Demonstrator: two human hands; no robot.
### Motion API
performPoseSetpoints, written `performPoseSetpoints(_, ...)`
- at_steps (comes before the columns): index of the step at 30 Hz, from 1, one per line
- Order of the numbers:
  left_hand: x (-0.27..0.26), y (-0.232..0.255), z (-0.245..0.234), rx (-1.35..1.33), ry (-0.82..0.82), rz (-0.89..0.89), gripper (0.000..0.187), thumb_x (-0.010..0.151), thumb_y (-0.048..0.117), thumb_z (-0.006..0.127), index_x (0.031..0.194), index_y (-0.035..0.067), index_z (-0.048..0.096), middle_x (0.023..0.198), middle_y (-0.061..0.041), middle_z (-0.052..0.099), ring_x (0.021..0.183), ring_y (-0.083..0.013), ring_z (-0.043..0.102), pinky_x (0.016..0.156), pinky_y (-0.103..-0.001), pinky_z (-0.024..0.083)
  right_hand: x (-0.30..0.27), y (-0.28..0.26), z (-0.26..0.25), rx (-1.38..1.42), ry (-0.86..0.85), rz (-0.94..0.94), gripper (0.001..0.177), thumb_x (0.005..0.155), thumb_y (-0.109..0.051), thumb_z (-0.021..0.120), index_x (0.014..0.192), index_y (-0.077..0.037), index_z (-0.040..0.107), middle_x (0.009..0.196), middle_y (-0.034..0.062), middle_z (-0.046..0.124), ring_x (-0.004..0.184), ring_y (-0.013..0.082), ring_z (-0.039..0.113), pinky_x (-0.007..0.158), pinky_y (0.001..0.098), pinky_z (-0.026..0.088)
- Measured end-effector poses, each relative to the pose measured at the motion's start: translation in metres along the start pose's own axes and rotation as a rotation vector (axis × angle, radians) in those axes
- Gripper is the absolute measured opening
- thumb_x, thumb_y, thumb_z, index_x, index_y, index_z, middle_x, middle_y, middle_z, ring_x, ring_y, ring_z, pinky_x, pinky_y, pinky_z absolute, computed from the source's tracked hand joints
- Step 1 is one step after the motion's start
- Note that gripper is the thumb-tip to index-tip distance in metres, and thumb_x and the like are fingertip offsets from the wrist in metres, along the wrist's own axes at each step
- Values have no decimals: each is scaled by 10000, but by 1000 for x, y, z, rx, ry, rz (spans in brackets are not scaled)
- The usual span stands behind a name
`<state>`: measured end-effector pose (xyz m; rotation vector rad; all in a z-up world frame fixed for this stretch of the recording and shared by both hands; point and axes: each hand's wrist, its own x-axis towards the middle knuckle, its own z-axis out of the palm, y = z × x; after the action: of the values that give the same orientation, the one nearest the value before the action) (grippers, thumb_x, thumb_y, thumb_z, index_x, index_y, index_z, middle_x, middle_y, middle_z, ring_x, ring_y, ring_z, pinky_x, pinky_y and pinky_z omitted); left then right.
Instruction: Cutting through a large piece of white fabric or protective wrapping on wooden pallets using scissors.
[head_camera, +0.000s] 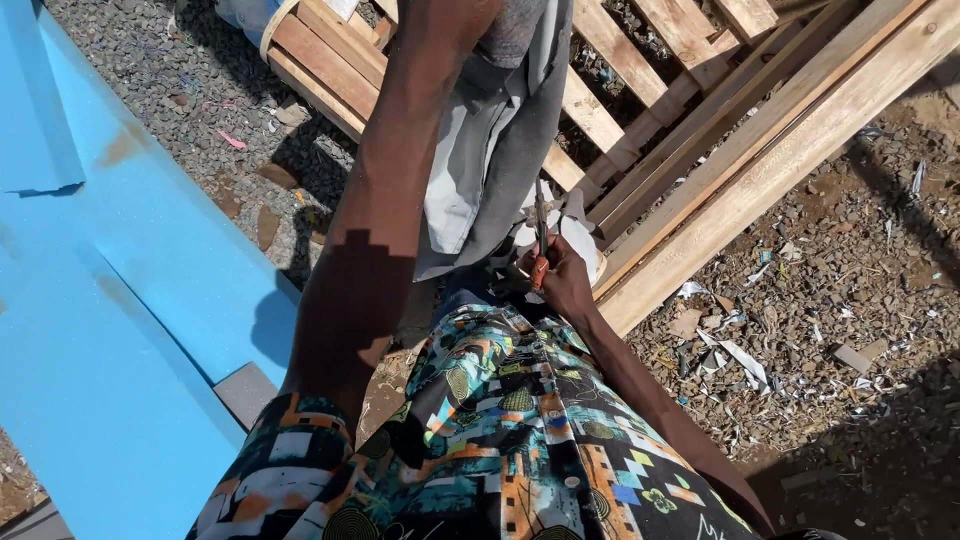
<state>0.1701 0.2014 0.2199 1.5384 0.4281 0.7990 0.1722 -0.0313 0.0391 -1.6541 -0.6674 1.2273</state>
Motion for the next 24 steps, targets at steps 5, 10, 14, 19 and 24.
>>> performPoseSetpoints(5,-7,28,36,-316,-78,11,473,1078,568,550,1226,144,700,819,-71,780,651,-118,653,598,-313,494,-7,-57,21,76,176,93,684,725,-261,842,1271,-98,464,1275,74,645,1108,217,691,829,364,570)
performPoseSetpoints(10,-34,47,46,-541,-93,19,454,1074,571,562,1147,146,703,904,-109,870,744,-144,776,648,-317,579,3,-69,50,-2,297,52,715,704,-349,831,1276,-97,484,1174,74,600,1075,206,575,902,360,491)
performPoseSetpoints(14,-67,30,-11,-347,-102,-61,517,978,567,699,1279,168,566,1156,-14,578,1067,-154,552,948,-336,480,10,-68,68,48,371,-13,250,886,-217,722,1069,-86,615,811,20,613,671,118,512,598,290,446)
performPoseSetpoints(19,-120,-59,-143,277,-334,-11,1177,854,689,848,1693,185,195,1780,-130,170,1676,-362,228,1360,-590,301,-8,-129,67,-115,494,-41,483,880,-589,608,709,-155,479,755,-12,458,712,138,409,685,341,341)
performPoseSetpoints(24,-264,-274,-182,441,-380,-422,653,1073,119,693,1548,-143,330,1515,-435,409,1408,-653,389,1161,-842,419,6,-118,43,180,584,-228,324,894,-338,879,855,-112,651,678,32,596,621,96,539,661,228,453)
